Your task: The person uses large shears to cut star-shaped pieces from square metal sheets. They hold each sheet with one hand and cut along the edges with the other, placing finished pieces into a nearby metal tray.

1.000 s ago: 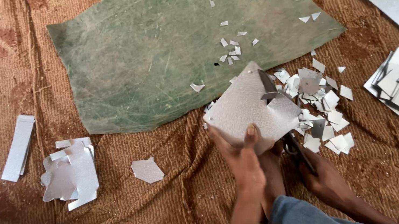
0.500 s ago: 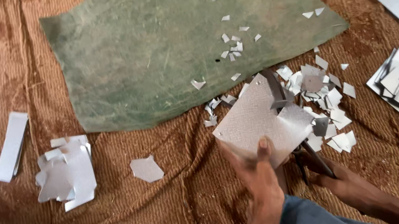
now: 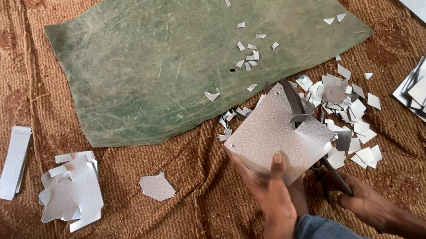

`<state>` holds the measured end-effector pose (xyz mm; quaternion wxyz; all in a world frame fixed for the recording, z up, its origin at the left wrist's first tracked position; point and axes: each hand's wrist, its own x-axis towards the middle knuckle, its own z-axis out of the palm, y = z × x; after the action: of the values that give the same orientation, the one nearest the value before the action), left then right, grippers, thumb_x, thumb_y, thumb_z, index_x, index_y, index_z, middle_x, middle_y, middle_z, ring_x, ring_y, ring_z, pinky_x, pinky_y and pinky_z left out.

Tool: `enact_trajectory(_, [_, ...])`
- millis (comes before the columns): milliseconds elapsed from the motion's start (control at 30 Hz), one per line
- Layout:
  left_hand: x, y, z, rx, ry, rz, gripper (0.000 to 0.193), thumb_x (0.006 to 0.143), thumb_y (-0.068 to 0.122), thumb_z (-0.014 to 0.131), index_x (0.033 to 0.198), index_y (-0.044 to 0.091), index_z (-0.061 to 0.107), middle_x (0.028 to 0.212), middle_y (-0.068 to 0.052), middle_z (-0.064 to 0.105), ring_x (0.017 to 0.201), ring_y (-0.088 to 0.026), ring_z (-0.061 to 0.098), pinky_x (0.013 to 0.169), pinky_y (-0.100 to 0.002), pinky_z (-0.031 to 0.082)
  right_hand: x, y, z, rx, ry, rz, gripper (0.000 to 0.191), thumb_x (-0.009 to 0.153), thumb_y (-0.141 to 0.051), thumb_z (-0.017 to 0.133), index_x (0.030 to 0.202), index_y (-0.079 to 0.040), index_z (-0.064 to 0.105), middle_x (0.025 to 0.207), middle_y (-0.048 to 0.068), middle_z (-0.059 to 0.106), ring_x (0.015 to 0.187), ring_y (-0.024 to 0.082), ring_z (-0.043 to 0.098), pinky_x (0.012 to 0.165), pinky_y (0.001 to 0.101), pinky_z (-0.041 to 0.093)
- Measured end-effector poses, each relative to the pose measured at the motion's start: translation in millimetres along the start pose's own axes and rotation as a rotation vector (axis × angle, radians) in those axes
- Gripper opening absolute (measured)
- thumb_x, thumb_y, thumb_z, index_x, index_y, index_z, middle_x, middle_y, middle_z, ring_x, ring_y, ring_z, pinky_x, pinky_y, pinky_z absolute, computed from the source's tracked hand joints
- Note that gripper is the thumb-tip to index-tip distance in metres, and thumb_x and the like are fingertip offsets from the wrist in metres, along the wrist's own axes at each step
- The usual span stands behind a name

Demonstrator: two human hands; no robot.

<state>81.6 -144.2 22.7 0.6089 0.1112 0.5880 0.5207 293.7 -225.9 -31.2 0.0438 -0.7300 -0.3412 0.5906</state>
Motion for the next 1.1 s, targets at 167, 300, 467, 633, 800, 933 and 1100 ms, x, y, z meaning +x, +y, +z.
enact_trajectory(167, [13, 5, -8, 0.026, -0.063, 0.025, 0.123, 0.070, 0.013, 0.085, 0.163, 0.032, 0.006, 0.173, -0.006, 0.004, 0.157, -0.029, 0.013, 0.124, -0.062, 0.019, 2, 2, 0, -0.034, 0.006, -0.062, 0.108, 0.063, -0.029, 0.068, 0.160, -0.013, 0.023, 0.157, 0.018, 0.048, 0.146, 0.034, 0.045, 0.122, 0.0574, 0.035])
enact_trajectory(300, [21, 14, -14, 0.094, -0.110, 0.045, 0.118, 0.072, 0.011, 0.083, 0.163, 0.032, 0.010, 0.172, -0.009, 0.006, 0.154, -0.033, 0.024, 0.120, -0.061, 0.033, 3, 0, 0, -0.034, 0.005, -0.079, 0.106, 0.065, -0.026, 0.066, 0.161, -0.016, 0.021, 0.158, 0.016, 0.046, 0.149, 0.033, 0.041, 0.123, 0.0576, 0.030])
enact_trajectory(467, [36, 43, -15, 0.254, -0.225, 0.185, 0.114, 0.073, 0.007, 0.082, 0.162, 0.029, 0.015, 0.166, -0.019, 0.024, 0.142, -0.036, 0.044, 0.101, -0.055, 0.058, 3, -5, 5, -0.004, 0.002, -0.141, 0.094, 0.066, -0.016, 0.062, 0.156, -0.015, 0.035, 0.140, 0.015, 0.064, 0.132, 0.028, 0.056, 0.113, 0.0542, 0.040])
enact_trajectory(633, [60, 89, -20, 0.541, -0.381, 0.233, 0.114, 0.074, 0.014, 0.081, 0.164, 0.031, 0.013, 0.159, -0.022, 0.041, 0.115, -0.038, 0.073, 0.086, -0.047, 0.069, 5, -13, 13, -0.063, 0.065, -0.103, 0.048, 0.084, -0.023, 0.058, 0.132, -0.015, 0.054, 0.083, 0.011, 0.056, 0.071, 0.020, 0.048, 0.071, 0.0419, 0.048])
enact_trajectory(800, [95, 118, -15, 0.724, -0.543, 0.313, 0.114, 0.070, 0.013, 0.087, 0.159, 0.036, 0.019, 0.159, -0.020, 0.041, 0.118, -0.036, 0.069, 0.087, -0.051, 0.066, 7, -15, 18, -0.024, 0.066, -0.118, 0.026, 0.094, -0.032, 0.051, 0.110, -0.013, 0.060, 0.071, 0.007, 0.053, 0.061, 0.018, 0.045, 0.061, 0.0385, 0.046])
enact_trajectory(933, [123, 157, 6, 0.845, -0.829, 0.359, 0.113, 0.073, 0.017, 0.084, 0.162, 0.040, 0.019, 0.162, -0.016, 0.040, 0.124, -0.037, 0.068, 0.102, -0.058, 0.059, 10, -11, 23, -0.036, 0.111, -0.250, 0.020, 0.092, -0.026, 0.047, 0.101, -0.014, 0.062, 0.067, 0.003, 0.053, 0.055, 0.015, 0.043, 0.053, 0.0358, 0.045])
enact_trajectory(1100, [149, 199, 41, 1.085, -1.144, 0.496, 0.104, 0.083, 0.020, 0.084, 0.161, 0.040, 0.018, 0.174, -0.003, 0.020, 0.140, -0.038, 0.055, 0.118, -0.068, 0.029, 21, -4, 29, -0.109, 0.197, -0.390, 0.015, 0.088, -0.018, 0.047, 0.095, -0.017, 0.061, 0.063, 0.001, 0.048, 0.051, 0.013, 0.039, 0.049, 0.0320, 0.040])
